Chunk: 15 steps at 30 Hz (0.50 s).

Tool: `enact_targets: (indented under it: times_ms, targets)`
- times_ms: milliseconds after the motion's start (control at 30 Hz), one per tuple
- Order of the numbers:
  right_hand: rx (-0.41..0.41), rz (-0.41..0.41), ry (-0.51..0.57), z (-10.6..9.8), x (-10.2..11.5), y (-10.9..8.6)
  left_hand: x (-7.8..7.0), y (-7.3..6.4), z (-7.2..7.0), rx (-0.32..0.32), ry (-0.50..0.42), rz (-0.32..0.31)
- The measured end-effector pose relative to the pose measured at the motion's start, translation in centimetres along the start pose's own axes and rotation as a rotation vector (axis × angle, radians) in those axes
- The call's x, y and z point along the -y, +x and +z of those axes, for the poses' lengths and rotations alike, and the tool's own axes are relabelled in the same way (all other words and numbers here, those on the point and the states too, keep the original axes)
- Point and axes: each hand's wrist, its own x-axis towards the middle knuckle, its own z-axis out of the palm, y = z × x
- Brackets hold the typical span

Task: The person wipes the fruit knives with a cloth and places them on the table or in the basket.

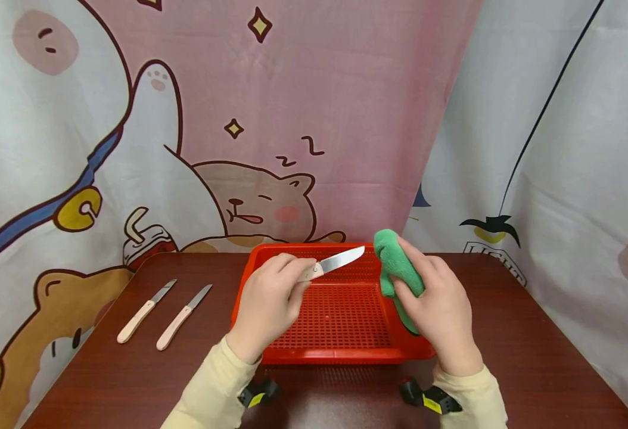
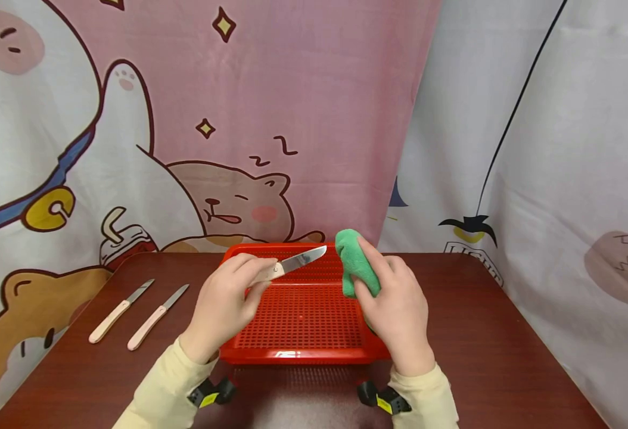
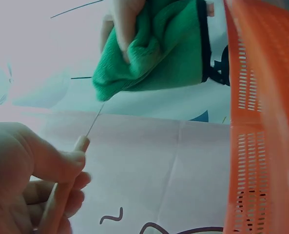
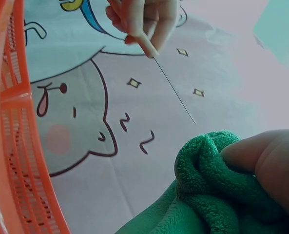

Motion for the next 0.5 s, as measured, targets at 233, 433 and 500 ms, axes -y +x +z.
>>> enact_targets:
  times_ms: [233, 433, 500]
  targets:
    - [0.015, 0.080, 0.013, -0.8, -1.3, 0.3, 1.0, 2.2, -0.2, 0.153, -0.083, -0.036]
    - [0.007, 0.119, 0.002, -1.1, -2.0, 0.4, 2.8, 4.3, 1.1, 0.371, -0.164, -0.156]
    - [0.009, 0.128, 0.000, -1.2, -2.2, 0.4, 3.5, 4.7, 1.9, 0.452, -0.189, -0.199]
